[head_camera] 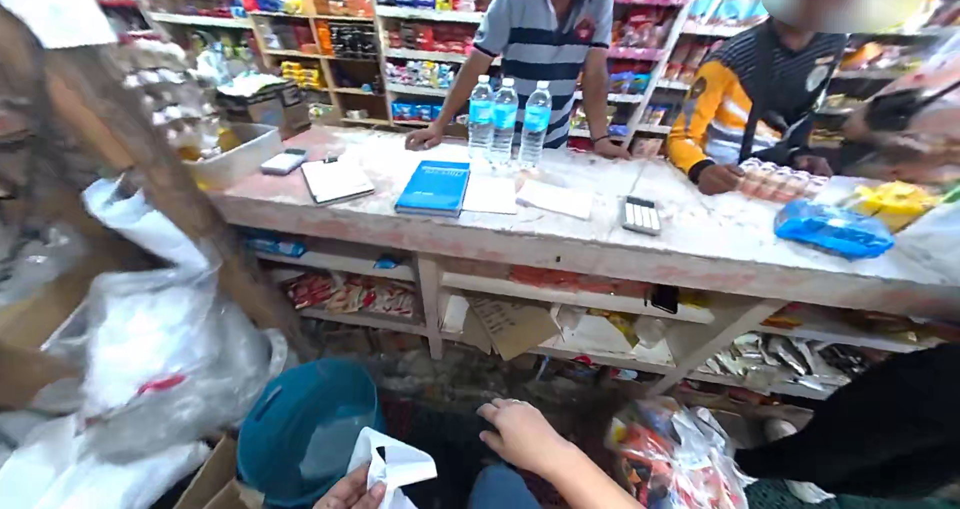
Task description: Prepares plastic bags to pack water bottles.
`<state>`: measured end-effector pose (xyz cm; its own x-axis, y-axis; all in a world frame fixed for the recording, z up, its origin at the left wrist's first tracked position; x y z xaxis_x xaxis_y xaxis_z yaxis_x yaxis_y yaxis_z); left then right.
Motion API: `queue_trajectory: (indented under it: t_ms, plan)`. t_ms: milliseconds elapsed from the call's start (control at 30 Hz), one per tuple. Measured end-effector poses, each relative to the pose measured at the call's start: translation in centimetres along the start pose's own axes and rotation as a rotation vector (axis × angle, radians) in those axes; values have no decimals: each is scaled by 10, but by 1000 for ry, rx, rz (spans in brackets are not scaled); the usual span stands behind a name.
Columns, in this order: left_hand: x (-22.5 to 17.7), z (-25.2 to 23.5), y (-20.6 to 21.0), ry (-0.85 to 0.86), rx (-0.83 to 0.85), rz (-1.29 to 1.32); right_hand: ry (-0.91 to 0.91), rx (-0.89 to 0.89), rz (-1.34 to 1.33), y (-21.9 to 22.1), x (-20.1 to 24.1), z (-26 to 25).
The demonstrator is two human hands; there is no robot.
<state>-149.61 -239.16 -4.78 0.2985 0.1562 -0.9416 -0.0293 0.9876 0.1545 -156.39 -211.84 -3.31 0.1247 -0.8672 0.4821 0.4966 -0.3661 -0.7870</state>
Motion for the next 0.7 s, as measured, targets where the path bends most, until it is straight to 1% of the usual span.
queue_trajectory:
  t_ms: [100,200,267,333,400,467,533,633,700]
  plan:
    - [-46,-80,24,79,-44,11,116,-236,-122,-71,-57,-34]
    - [-101,-147,35,114,-185,-26,232,-475,-226,-156,-110,-62]
    - [-145,-179,32,133,-276,-35,273,-587,-304,-207,-129,-74]
    - [-198,-206,24,217,-327,0,241,-701,-357,-257,-137,-87]
    - [-255,-221,16,314,-363,27,181,-771,-398,-296,-139,-104]
    - [-304,-230,8,424,-420,53,120,-755,-438,-323,-135,-132]
    - [-343,-239,1,541,-486,63,31,-691,-509,-338,-120,-171]
    - [-382,-260,-14,661,-556,63,-62,-507,-572,-340,-85,-241]
    - [-404,-278,-25,726,-576,59,-55,-400,-570,-342,-62,-284]
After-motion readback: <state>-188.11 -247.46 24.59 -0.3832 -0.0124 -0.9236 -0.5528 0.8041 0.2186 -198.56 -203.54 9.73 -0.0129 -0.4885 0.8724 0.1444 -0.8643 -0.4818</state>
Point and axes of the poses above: each hand's wrist, its own z-axis away from the middle knuckle, its own y-axis out of the palm, x = y × z, the point moved 6 cm from there along -z, towards the middle knuckle, and after that the axes turned 5 degrees about -z, right-handed, at the moved point
